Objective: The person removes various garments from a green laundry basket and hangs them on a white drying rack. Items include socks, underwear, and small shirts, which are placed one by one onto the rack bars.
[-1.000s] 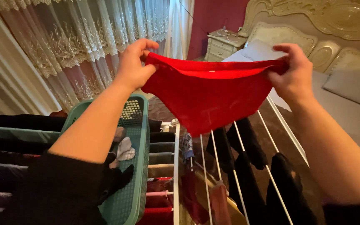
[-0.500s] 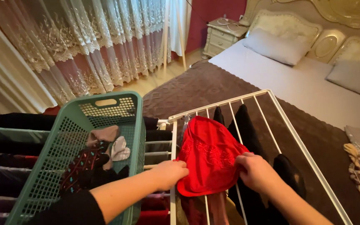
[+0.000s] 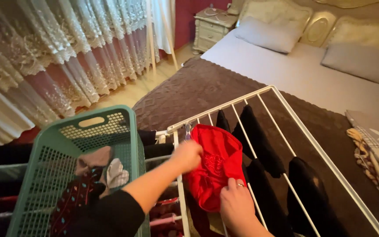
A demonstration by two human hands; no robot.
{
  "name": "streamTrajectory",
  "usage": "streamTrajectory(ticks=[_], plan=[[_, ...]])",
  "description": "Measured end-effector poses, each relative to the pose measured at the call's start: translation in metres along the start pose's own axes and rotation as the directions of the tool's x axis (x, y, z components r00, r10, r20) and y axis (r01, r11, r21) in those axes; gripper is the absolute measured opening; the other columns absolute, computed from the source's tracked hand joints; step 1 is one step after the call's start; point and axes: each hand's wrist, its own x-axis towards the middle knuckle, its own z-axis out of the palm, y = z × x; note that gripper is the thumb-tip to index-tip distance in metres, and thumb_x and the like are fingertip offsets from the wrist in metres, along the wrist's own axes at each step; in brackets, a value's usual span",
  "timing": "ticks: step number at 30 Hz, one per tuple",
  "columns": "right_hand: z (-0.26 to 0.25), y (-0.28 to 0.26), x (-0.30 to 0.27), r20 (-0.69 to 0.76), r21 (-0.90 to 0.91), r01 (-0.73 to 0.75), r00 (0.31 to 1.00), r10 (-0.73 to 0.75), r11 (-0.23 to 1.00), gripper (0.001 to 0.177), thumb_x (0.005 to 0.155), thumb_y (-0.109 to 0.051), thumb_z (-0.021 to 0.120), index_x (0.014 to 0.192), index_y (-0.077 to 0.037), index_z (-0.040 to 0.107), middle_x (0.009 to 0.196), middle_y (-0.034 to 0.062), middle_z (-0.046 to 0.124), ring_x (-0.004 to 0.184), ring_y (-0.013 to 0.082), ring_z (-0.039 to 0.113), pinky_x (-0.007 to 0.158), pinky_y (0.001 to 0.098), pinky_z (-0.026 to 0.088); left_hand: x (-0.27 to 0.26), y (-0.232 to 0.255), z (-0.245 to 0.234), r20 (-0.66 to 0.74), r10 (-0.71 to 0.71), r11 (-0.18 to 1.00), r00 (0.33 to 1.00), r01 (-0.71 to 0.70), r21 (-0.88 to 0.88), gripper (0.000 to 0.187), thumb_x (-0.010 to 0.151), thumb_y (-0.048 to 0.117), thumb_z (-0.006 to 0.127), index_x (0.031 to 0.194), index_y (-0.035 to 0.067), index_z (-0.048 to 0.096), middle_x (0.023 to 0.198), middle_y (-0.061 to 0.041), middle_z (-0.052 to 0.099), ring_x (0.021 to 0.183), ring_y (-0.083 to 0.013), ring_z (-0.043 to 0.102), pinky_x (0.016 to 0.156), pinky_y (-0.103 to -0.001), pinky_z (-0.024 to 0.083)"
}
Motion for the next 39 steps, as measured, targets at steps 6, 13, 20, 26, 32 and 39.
streamTrajectory(ticks=[6,13,20,26,32,39], plan=[[-0.019,-0.028,0.001,0.027,-0.126,-0.274,0.960,0.279,0.953,0.018,0.069,-0.032,0.064,0.078,-0.016,0.068,0.097,0.0089,0.053,0.086,0.0359,0.055,0.068,0.0476,0.046,0.071,-0.053,-0.021,-0.017,-0.488,0.858,0.873,0.476,-0.192,0.025,0.089,0.023,0.066,0.070,0.009,0.059,0.085,-0.016,0.064,0.080,-0.0385,0.068,0.065,-0.050,0.053],[0.011,-0.058,0.018,0.177,0.293,-0.444,0.896,0.408,0.847,0.109,0.074,-0.052,0.087,0.150,-0.001,0.027,0.148,0.0288,0.037,0.111,0.0465,0.056,0.089,0.0535,0.051,0.135,-0.069,-0.016,0.113,-0.556,0.769,0.823,0.561,-0.306,0.023,0.092,0.023,0.055,0.095,0.003,0.065,0.094,-0.016,0.066,0.077,-0.0343,0.066,0.064,-0.043,0.052],[-0.060,-0.041,0.070,0.815,0.473,-0.871,0.377,0.439,-0.130,0.120,0.066,-0.063,0.080,0.161,-0.012,0.026,0.147,0.0105,0.060,0.124,0.0231,0.069,0.102,0.0360,0.059,0.160,-0.079,-0.001,0.089,-0.507,0.735,0.857,0.484,-0.475,0.022,0.093,0.008,0.047,0.086,0.008,0.068,0.085,-0.017,0.069,0.072,-0.0351,0.068,0.059,-0.046,0.058],[0.000,-0.048,0.030,0.441,0.544,-0.629,0.777,0.449,0.555,0.116,0.071,-0.069,0.091,0.153,-0.010,0.036,0.157,0.0197,0.040,0.143,0.0370,0.043,0.117,0.0480,0.036,0.154,-0.098,0.009,0.141,0.007,0.984,0.990,-0.032,0.173,0.036,0.099,0.019,0.041,0.104,0.017,0.077,0.119,-0.006,0.067,0.116,-0.0363,0.056,0.086,-0.054,0.055],[-0.050,-0.085,0.061,0.768,0.573,-0.819,0.541,0.342,0.007,0.138,0.063,-0.072,0.087,0.162,-0.012,0.011,0.171,0.0066,0.018,0.159,0.0192,0.024,0.129,0.0396,0.024,0.145,-0.107,0.001,0.175,0.061,0.979,0.983,-0.093,0.180,0.040,0.106,0.027,0.041,0.140,0.024,0.063,0.148,0.007,0.055,0.129,-0.0350,0.052,0.098,-0.055,0.050],[-0.002,-0.098,0.058,0.624,0.465,-0.833,0.549,0.556,0.301,0.113,0.084,-0.083,0.048,0.163,-0.013,0.010,0.161,0.0263,0.025,0.148,0.0435,0.031,0.119,0.0560,0.030,0.130,-0.091,-0.007,0.200,-0.040,0.978,0.979,-0.003,0.209,0.041,0.108,0.026,0.037,0.145,0.029,0.057,0.152,0.012,0.050,0.128,-0.0340,0.052,0.095,-0.052,0.045]])
